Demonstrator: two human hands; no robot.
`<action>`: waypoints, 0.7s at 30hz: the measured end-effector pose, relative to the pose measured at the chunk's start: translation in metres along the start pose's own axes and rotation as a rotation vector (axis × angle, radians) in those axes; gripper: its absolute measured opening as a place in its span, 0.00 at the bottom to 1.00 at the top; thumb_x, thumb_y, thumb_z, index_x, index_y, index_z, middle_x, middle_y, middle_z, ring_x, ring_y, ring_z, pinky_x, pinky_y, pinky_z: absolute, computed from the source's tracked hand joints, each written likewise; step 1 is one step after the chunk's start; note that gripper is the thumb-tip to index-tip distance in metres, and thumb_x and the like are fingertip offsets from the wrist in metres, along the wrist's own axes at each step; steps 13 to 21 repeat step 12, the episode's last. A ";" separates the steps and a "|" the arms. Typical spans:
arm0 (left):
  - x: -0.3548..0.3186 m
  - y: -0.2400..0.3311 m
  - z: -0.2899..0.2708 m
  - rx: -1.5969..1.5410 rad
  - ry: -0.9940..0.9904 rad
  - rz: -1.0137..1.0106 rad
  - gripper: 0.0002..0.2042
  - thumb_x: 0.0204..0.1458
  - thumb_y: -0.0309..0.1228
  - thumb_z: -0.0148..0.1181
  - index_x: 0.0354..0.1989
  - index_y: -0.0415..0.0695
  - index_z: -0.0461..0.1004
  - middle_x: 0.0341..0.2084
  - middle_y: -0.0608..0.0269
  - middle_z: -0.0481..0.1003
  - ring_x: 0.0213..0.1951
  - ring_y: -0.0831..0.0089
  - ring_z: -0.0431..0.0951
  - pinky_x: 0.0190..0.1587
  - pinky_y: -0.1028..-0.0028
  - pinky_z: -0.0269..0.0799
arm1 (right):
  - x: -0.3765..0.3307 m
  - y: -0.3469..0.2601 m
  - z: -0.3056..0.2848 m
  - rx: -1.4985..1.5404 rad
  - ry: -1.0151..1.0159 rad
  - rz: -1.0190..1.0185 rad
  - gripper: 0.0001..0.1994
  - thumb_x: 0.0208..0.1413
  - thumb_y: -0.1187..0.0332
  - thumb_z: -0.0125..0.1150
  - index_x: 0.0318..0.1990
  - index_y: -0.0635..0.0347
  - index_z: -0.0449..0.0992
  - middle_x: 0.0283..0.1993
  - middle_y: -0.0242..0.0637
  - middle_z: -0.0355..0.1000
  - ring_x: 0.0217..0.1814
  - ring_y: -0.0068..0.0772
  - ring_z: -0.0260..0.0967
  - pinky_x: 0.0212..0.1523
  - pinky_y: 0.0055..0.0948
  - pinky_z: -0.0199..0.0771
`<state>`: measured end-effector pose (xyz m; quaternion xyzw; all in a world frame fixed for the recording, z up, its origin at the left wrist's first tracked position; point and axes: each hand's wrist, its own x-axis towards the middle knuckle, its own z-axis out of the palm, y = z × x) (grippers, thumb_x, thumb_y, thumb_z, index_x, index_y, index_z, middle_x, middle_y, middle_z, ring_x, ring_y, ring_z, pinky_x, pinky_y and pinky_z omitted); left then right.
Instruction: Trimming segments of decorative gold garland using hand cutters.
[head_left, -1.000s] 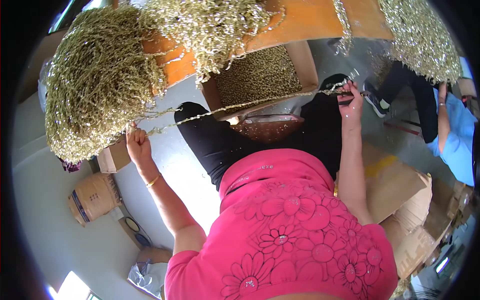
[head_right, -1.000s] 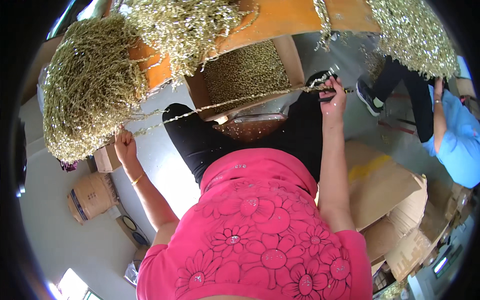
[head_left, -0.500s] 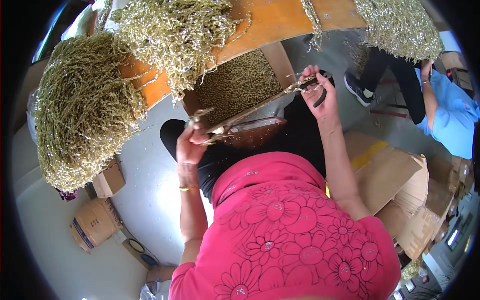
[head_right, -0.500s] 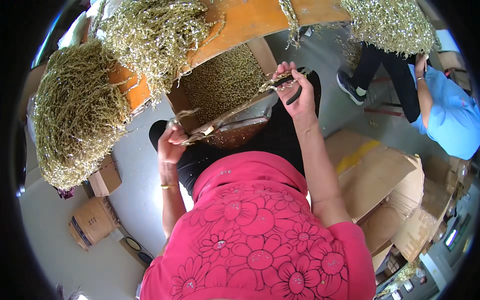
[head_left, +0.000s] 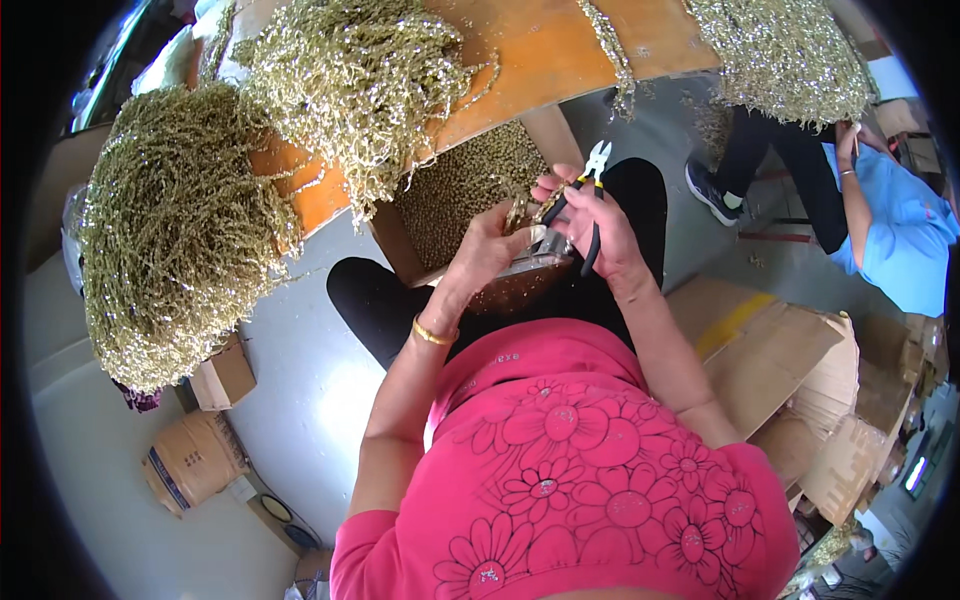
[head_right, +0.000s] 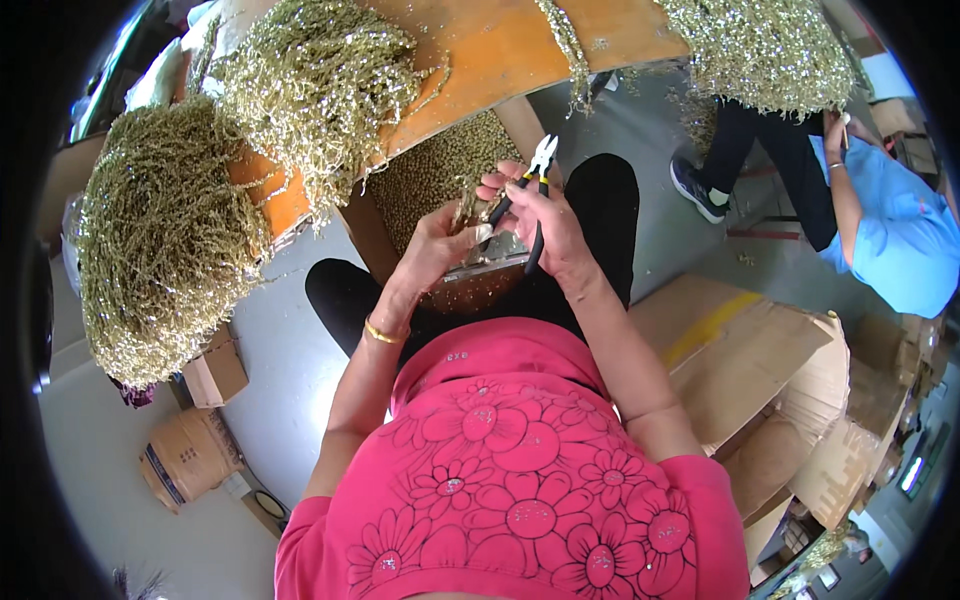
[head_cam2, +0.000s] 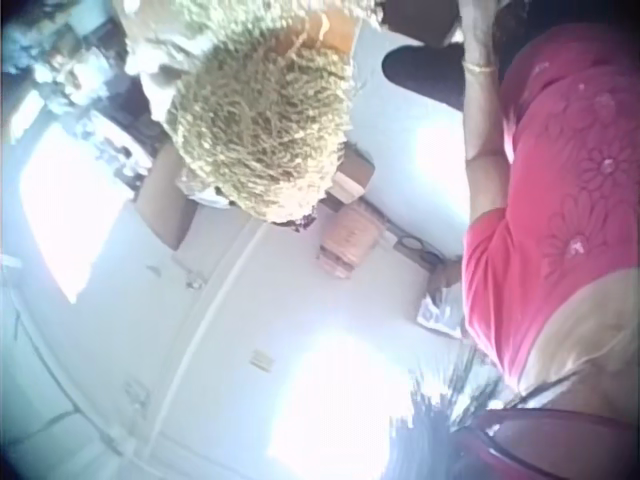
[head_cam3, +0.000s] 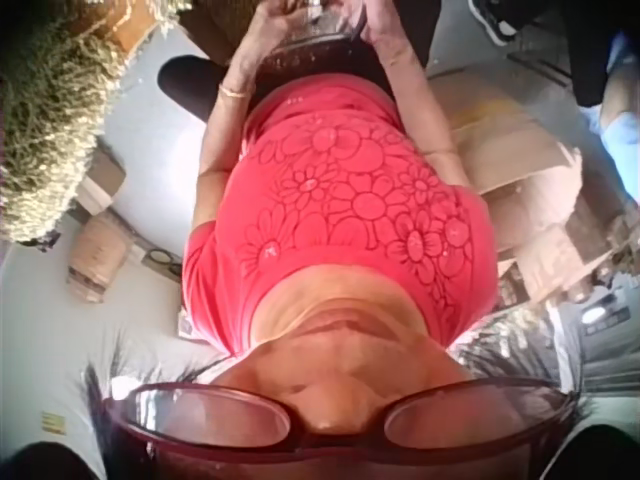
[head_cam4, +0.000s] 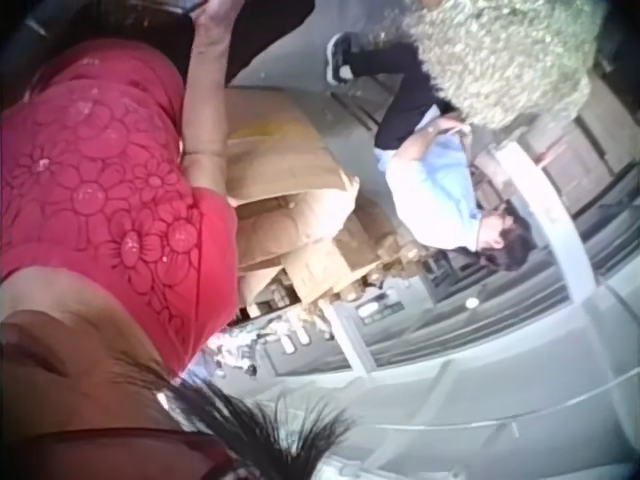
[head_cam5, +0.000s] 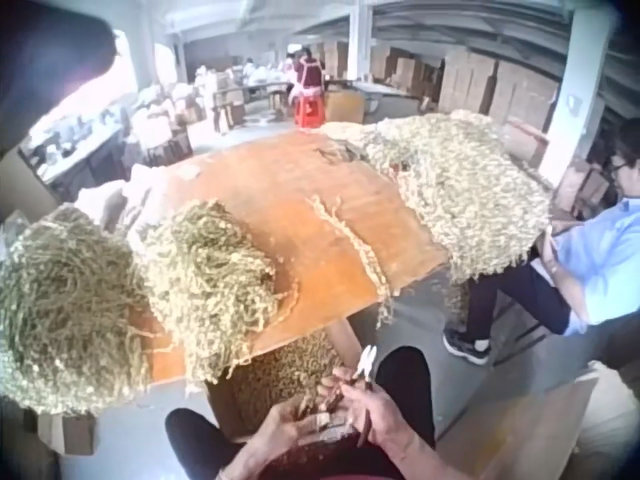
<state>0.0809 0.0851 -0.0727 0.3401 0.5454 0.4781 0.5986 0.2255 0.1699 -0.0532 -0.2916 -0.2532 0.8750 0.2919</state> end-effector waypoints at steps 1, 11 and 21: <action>-0.002 0.002 -0.001 0.173 0.032 0.033 0.12 0.48 0.27 0.55 0.40 0.37 0.67 0.29 0.67 0.70 0.29 0.84 0.67 0.31 0.83 0.63 | 0.002 0.000 -0.004 -0.001 0.001 -0.008 0.17 0.51 0.71 0.47 0.50 0.58 0.61 0.49 0.43 0.63 0.54 0.39 0.59 0.52 0.38 0.59; -0.045 -0.043 -0.031 0.179 0.218 0.044 0.07 0.43 0.24 0.53 0.32 0.36 0.72 0.19 0.63 0.70 0.23 0.79 0.67 0.26 0.75 0.66 | 0.028 -0.023 -0.033 -0.035 0.093 -0.133 0.02 0.49 0.72 0.49 0.30 0.56 0.63 0.26 0.37 0.63 0.26 0.29 0.62 0.29 0.26 0.64; -0.016 -0.028 -0.032 0.178 0.206 0.122 0.07 0.43 0.24 0.53 0.32 0.36 0.72 0.19 0.63 0.70 0.23 0.79 0.67 0.26 0.75 0.66 | 0.027 -0.022 -0.031 -0.045 0.137 -0.105 0.03 0.49 0.72 0.50 0.32 0.56 0.64 0.27 0.38 0.64 0.28 0.31 0.63 0.30 0.27 0.65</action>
